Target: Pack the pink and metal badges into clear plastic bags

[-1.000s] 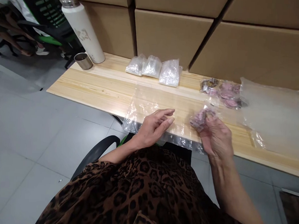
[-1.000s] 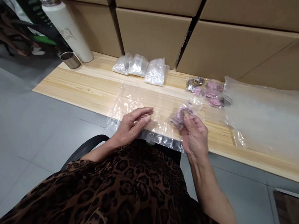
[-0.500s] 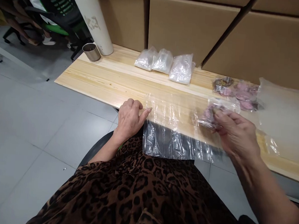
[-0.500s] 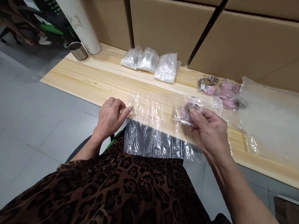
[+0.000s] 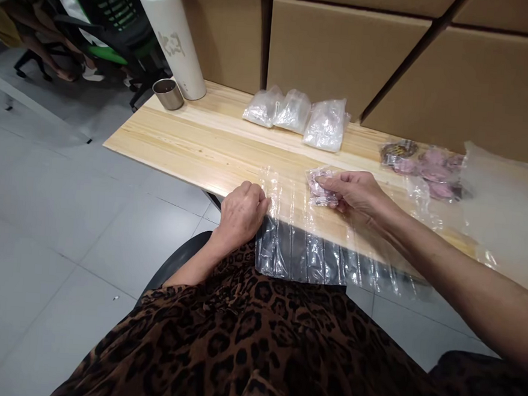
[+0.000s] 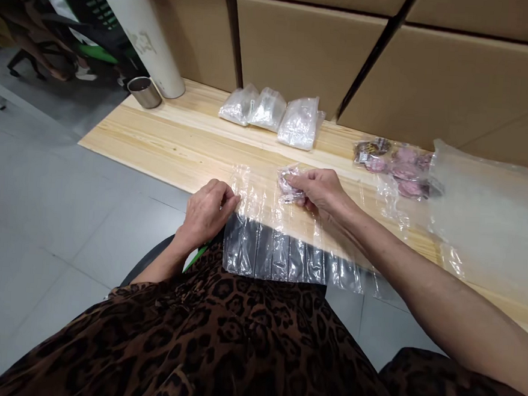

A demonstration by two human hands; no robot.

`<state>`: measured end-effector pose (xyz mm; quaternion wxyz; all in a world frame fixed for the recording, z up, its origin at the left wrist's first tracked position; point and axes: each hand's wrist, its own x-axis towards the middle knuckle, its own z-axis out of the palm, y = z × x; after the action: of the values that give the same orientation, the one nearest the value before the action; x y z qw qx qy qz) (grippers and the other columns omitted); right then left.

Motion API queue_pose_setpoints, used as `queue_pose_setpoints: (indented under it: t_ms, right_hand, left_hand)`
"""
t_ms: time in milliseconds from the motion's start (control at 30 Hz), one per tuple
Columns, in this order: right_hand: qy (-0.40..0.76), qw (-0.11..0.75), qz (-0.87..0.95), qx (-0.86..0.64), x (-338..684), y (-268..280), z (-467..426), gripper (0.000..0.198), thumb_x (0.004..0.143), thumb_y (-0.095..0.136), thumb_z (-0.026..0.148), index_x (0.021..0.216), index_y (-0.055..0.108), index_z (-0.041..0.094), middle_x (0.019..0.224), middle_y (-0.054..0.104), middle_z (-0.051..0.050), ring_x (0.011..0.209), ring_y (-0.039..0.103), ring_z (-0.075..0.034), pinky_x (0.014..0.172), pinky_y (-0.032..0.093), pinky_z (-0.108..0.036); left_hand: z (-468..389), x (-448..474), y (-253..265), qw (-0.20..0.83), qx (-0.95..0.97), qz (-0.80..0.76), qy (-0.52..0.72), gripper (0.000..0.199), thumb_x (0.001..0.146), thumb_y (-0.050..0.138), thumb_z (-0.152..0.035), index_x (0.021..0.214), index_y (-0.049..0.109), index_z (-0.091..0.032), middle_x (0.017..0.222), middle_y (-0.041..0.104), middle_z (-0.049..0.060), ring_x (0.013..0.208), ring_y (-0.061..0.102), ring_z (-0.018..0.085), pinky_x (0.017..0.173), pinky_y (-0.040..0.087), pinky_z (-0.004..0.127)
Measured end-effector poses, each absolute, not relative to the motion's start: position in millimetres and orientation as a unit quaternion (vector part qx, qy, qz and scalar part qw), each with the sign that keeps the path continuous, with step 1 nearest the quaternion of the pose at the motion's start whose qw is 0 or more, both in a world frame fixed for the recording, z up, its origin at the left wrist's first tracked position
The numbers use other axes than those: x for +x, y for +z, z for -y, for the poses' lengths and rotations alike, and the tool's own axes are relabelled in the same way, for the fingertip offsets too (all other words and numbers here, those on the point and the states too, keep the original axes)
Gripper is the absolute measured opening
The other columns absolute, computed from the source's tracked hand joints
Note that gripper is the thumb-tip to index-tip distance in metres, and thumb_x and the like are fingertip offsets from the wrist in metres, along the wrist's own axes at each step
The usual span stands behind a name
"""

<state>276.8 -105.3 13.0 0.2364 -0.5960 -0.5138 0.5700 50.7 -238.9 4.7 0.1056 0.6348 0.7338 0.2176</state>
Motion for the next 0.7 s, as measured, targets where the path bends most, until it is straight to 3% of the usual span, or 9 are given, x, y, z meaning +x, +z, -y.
queue_pose_setpoints:
  t_ms: [100,200,300,400,533,600,700]
  right_hand:
    - [0.535,0.224,0.541,-0.608,275.6,16.3,104.2,0.039,0.082,0.093,0.043,0.076,0.059,0.023,0.058,0.064,-0.004,0.041,0.051,-0.013,0.032,0.033,-0.026]
    - [0.490,0.183,0.588,-0.617,274.3,25.3,102.9,0.041,0.084,0.091,0.041,0.074,0.055,0.025,0.054,0.062,-0.003,0.040,0.052,-0.015,0.034,0.034,-0.027]
    - [0.446,0.139,0.629,-0.622,272.3,31.2,100.5,0.047,0.085,0.088,0.047,0.066,0.050,0.026,0.045,0.053,-0.001,0.037,0.044,-0.013,0.035,0.028,-0.027]
    - [0.435,0.123,0.633,-0.629,270.9,30.6,98.6,0.051,0.087,0.085,0.052,0.062,0.048,0.026,0.041,0.048,0.000,0.036,0.039,-0.012,0.035,0.026,-0.027]
    - [0.440,0.096,0.625,-0.638,270.8,29.8,99.2,0.053,0.089,0.081,0.056,0.059,0.049,0.026,0.041,0.048,-0.001,0.035,0.038,-0.013,0.036,0.027,-0.027]
    - [0.436,0.072,0.631,-0.637,271.0,33.2,101.2,0.055,0.093,0.078,0.056,0.057,0.051,0.024,0.042,0.050,-0.003,0.036,0.039,-0.012,0.037,0.028,-0.027]
    - [0.427,0.046,0.646,-0.631,271.0,38.7,104.1,0.059,0.099,0.069,0.054,0.052,0.052,0.022,0.042,0.049,-0.004,0.037,0.038,-0.011,0.041,0.027,-0.028]
  left_hand:
    - [248.1,47.0,12.9,0.101,0.629,-0.743,0.205,0.020,0.107,0.059,-0.038,0.101,0.066,-0.021,0.103,0.073,0.009,0.084,0.063,0.021,0.073,0.044,0.033]
    - [261.8,41.0,21.1,0.122,0.632,-0.749,0.157,0.046,0.108,0.055,-0.057,0.079,0.063,-0.022,0.082,0.069,0.007,0.070,0.058,0.020,0.068,0.037,0.033]
    - [272.0,37.7,22.2,0.169,0.634,-0.745,0.120,0.062,0.106,0.053,-0.065,0.060,0.053,-0.024,0.060,0.055,0.004,0.060,0.051,0.019,0.067,0.034,0.034]
    - [275.8,39.8,14.1,0.243,0.622,-0.729,0.147,0.055,0.104,0.060,-0.060,0.064,0.059,-0.023,0.059,0.053,0.001,0.060,0.049,0.018,0.067,0.034,0.033]
    - [277.8,49.0,1.5,0.372,0.580,-0.661,0.296,0.033,0.104,0.062,-0.048,0.084,0.065,-0.022,0.068,0.061,-0.002,0.062,0.051,0.013,0.065,0.038,0.030]
    - [276.6,54.9,1.1,0.377,0.575,-0.616,0.383,0.032,0.104,0.063,-0.048,0.084,0.063,-0.022,0.076,0.064,0.000,0.070,0.058,0.014,0.067,0.043,0.029]
    - [266.5,66.1,8.5,0.359,0.599,-0.539,0.472,0.032,0.105,0.063,-0.044,0.082,0.060,-0.022,0.095,0.072,0.006,0.117,0.069,0.023,0.093,0.053,0.034]
